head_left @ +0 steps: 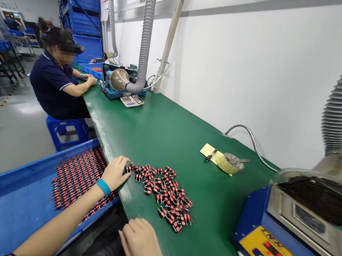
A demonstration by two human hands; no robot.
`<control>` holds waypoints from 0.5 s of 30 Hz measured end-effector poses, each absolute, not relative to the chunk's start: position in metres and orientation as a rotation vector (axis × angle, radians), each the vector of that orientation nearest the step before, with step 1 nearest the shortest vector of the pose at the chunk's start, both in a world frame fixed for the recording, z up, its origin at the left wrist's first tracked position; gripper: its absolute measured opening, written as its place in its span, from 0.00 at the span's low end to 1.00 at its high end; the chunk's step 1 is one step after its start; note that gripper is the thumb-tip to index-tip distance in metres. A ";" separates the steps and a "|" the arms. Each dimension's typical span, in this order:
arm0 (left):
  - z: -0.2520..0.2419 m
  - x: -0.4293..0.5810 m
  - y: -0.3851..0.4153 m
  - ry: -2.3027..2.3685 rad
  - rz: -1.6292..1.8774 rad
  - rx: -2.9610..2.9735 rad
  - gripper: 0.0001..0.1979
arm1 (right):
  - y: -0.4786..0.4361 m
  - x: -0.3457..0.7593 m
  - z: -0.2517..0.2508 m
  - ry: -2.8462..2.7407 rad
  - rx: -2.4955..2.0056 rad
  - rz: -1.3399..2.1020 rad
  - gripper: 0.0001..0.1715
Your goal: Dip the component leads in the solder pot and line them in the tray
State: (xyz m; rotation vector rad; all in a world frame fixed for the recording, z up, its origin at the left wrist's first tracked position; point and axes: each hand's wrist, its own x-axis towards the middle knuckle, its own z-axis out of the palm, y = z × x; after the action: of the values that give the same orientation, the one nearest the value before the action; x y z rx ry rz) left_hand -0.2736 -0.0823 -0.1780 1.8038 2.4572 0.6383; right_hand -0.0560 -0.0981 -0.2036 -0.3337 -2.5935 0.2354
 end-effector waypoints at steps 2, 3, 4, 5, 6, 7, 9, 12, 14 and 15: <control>-0.180 -0.279 -0.073 2.463 0.636 1.807 0.11 | -0.098 -0.056 -0.204 -2.595 -0.330 0.236 0.11; -0.182 -0.282 -0.069 2.470 0.635 1.796 0.11 | -0.098 -0.056 -0.204 -2.596 -0.326 0.238 0.11; -0.183 -0.284 -0.065 2.482 0.635 1.777 0.12 | -0.098 -0.056 -0.204 -2.599 -0.322 0.239 0.11; -0.184 -0.285 -0.063 2.501 0.637 1.752 0.14 | -0.098 -0.056 -0.203 -2.602 -0.318 0.240 0.12; -0.185 -0.284 -0.065 2.523 0.641 1.722 0.17 | -0.098 -0.055 -0.203 -2.605 -0.313 0.240 0.12; -0.186 -0.281 -0.071 2.544 0.646 1.691 0.22 | -0.099 -0.054 -0.202 -2.608 -0.309 0.240 0.12; -0.191 -0.269 -0.097 2.575 0.646 1.629 0.30 | -0.101 -0.052 -0.201 -2.609 -0.308 0.235 0.11; -0.213 -0.246 -0.176 2.586 0.572 1.513 0.35 | -0.105 -0.043 -0.201 -2.588 -0.313 0.225 0.11; -0.240 -0.239 -0.242 2.598 0.449 1.367 0.36 | -0.108 -0.034 -0.203 -2.550 -0.315 0.245 0.11; -0.256 -0.240 -0.275 2.620 0.250 1.228 0.39 | -0.109 -0.029 -0.205 -2.523 -0.315 0.270 0.11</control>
State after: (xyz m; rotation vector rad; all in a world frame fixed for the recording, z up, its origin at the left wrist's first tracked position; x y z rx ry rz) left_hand -0.2400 -0.2747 -0.2555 1.2277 2.6197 0.2502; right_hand -0.0293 -0.1086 -0.2048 -0.3153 -2.5233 0.2700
